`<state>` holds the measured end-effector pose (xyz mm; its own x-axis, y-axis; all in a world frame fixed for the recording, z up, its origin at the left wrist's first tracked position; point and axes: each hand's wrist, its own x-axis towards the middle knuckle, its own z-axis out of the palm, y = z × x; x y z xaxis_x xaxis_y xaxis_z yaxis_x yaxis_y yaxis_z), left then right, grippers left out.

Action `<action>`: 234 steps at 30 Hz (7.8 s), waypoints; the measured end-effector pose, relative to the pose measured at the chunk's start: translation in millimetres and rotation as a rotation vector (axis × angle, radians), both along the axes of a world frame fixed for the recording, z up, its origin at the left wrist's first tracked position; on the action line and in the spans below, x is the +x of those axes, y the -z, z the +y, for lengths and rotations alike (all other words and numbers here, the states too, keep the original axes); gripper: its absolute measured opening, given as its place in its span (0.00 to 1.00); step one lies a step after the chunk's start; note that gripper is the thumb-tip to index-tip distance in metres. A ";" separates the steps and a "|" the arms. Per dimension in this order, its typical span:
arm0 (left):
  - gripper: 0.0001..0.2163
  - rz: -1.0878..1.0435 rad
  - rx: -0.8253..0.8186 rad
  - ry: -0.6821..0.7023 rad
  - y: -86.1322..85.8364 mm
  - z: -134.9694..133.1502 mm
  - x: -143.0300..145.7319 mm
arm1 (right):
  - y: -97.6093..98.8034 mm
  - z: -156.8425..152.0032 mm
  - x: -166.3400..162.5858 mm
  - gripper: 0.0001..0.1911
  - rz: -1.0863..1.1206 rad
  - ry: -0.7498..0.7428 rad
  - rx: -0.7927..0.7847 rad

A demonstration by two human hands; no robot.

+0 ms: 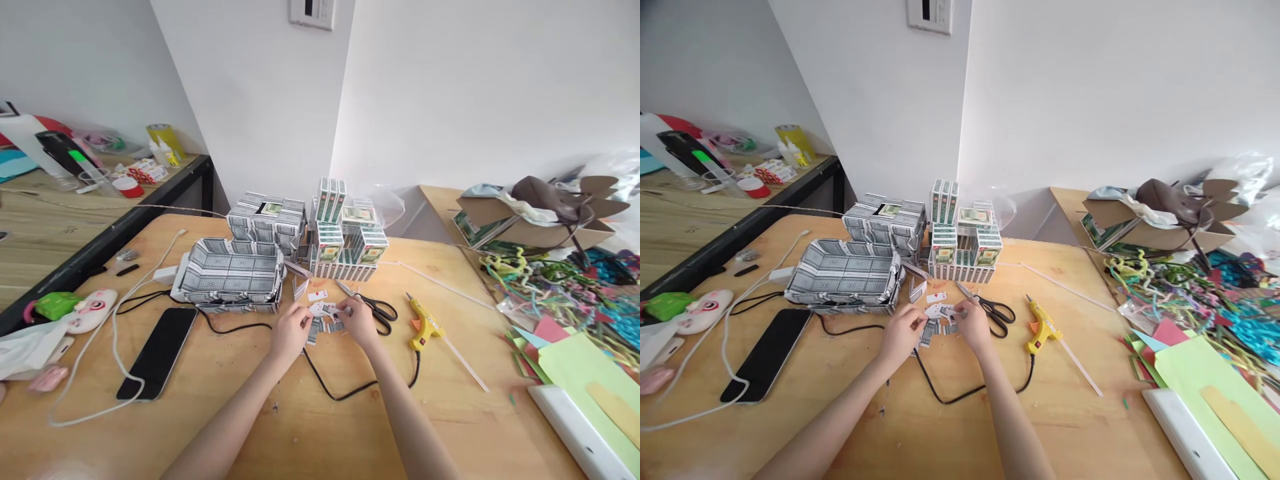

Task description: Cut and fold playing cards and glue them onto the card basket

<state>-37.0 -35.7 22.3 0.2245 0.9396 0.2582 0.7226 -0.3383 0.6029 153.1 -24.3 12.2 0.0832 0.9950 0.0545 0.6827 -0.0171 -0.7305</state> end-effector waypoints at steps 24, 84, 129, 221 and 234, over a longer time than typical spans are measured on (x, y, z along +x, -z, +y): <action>0.06 0.067 -0.156 -0.007 -9.3 -16.6 -19.9 | -21.9 -0.4 -35.6 0.10 -0.210 -0.290 -0.129; 0.08 0.208 -0.103 0.039 -0.3 -0.9 9.6 | 4.3 -60.4 -15.2 0.15 1.336 0.339 -0.339; 0.13 0.382 -0.111 0.045 -14.2 6.2 20.2 | 16.6 -60.3 -31.7 0.15 1.471 0.322 -0.244; 0.07 0.322 -0.344 0.206 -25.2 -1.6 31.6 | 8.8 -60.0 -18.0 0.07 1.466 0.445 -0.201; 0.07 0.360 -0.425 0.151 -15.6 18.3 61.8 | 4.9 -59.6 -20.9 0.11 1.507 0.347 -0.121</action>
